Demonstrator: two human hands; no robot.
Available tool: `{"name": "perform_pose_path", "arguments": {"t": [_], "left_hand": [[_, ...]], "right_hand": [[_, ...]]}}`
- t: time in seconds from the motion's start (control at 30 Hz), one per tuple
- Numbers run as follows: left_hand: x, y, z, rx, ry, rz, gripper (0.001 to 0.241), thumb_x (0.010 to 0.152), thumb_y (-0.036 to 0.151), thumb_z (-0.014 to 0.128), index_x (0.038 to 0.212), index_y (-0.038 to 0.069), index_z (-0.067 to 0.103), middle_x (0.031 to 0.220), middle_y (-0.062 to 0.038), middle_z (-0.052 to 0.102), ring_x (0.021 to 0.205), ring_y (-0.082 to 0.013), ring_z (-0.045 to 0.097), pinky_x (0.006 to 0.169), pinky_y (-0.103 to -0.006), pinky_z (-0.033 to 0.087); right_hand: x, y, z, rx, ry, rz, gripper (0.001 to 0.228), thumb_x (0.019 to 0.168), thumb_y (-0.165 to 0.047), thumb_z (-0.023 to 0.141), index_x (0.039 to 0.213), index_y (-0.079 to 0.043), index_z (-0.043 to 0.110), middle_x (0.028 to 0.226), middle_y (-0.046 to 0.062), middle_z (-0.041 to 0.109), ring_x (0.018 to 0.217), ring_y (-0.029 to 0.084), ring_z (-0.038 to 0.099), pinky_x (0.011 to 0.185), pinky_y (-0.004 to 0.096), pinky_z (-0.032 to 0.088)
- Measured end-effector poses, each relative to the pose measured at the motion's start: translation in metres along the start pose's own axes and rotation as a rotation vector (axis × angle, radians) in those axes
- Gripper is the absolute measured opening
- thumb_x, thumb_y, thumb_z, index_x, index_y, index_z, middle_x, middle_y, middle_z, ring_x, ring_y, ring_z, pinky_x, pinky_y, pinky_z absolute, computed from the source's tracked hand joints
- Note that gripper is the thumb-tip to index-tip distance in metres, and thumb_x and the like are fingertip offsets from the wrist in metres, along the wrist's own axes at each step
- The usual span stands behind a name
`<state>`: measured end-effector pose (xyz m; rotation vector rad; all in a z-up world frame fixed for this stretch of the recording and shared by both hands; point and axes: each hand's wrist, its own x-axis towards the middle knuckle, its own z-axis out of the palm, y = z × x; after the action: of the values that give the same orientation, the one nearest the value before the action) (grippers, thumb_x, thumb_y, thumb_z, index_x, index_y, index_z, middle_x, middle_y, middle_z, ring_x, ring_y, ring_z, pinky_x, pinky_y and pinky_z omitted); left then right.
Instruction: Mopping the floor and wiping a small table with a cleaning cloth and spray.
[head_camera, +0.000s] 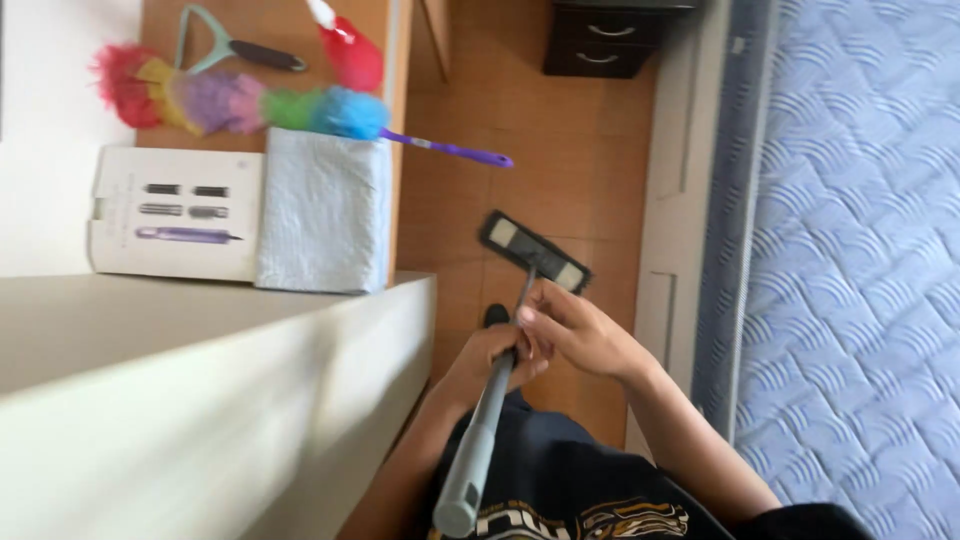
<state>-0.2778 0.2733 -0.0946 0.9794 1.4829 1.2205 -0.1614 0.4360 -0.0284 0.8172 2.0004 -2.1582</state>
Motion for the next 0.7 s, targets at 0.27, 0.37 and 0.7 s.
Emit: {"name": "perform_pose_path", "arguments": {"t": [0.27, 0.37, 0.7], "left_hand": [[-0.013, -0.138, 0.156, 0.590, -0.394, 0.300, 0.021, 0.087, 0.035, 0.075, 0.084, 0.014, 0.070, 0.087, -0.006, 0.070, 0.087, -0.0303, 0.068, 0.077, -0.0416, 0.054], [-0.032, -0.174, 0.221, 0.749, -0.414, 0.124, 0.033, 0.085, 0.045, 0.079, 0.079, 0.014, 0.069, 0.089, -0.005, 0.069, 0.095, -0.0303, 0.067, 0.079, -0.0441, 0.054], [-0.089, -0.246, 0.389, 0.866, -0.318, -0.081, 0.042, 0.084, 0.051, 0.077, 0.090, 0.012, 0.063, 0.118, -0.001, 0.066, 0.123, -0.0373, 0.058, 0.120, -0.0674, 0.026]], "right_hand": [[-0.260, 0.060, 0.020, -0.148, -0.239, -0.077, 0.046, 0.108, -0.048, 0.042, 0.121, -0.009, 0.062, 0.081, 0.008, 0.070, 0.073, 0.017, 0.070, 0.072, 0.033, 0.056], [-0.340, 0.123, 0.040, -0.054, -0.141, 0.181, 0.036, 0.104, -0.039, 0.047, 0.115, -0.008, 0.061, 0.086, 0.009, 0.069, 0.074, 0.018, 0.069, 0.072, 0.035, 0.056], [-0.492, 0.237, 0.123, 0.475, 0.383, 0.578, 0.045, 0.097, -0.014, 0.056, 0.141, -0.014, 0.046, 0.116, 0.005, 0.068, 0.085, 0.016, 0.067, 0.076, 0.032, 0.056]]}}
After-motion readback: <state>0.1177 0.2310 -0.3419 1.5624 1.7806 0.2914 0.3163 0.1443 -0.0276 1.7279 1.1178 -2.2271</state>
